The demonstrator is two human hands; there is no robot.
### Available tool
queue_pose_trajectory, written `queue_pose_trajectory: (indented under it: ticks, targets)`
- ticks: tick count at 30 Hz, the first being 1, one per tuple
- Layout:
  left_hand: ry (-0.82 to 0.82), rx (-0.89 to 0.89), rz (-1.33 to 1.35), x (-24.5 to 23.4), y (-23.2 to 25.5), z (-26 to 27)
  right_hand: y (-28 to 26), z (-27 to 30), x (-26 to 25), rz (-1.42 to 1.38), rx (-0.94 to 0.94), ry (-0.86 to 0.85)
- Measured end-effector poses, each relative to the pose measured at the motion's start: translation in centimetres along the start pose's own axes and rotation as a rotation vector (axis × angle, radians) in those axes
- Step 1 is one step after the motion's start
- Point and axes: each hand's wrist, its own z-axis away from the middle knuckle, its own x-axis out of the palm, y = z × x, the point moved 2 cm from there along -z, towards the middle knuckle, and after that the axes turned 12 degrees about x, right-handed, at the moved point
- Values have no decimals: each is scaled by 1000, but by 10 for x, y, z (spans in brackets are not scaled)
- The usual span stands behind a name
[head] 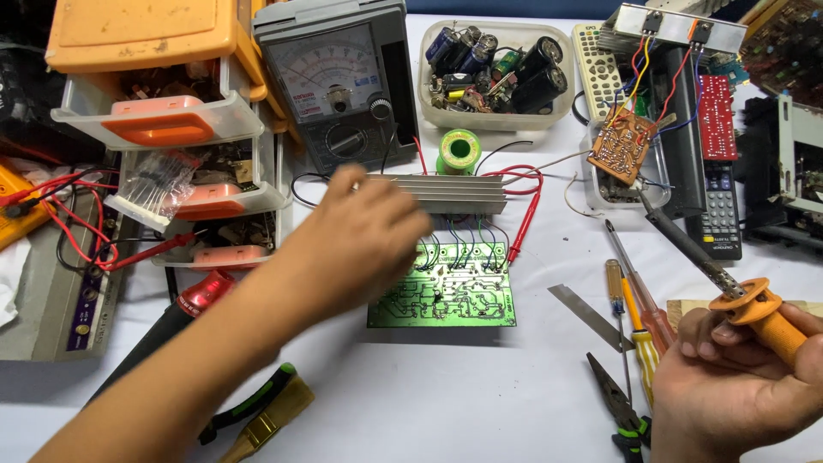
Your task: The person uses a soldering iron to work on a green circuit board, applying solder to various connection points. They handle the board with both hands, turning it over to access different sides, and use pliers to trim excess wire. The workspace is cluttered with electronic components and tools.
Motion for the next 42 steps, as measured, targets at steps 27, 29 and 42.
queue_pose_trajectory:
  ticks: [27,29,42]
  targets:
    - [256,73,203,28,54,67,2,7,4,30,-68,-104]
    - [265,70,210,24,55,65,2,7,4,26,-88,-111]
    - [239,6,73,35,60,66,6,8,3,113,-203,-101]
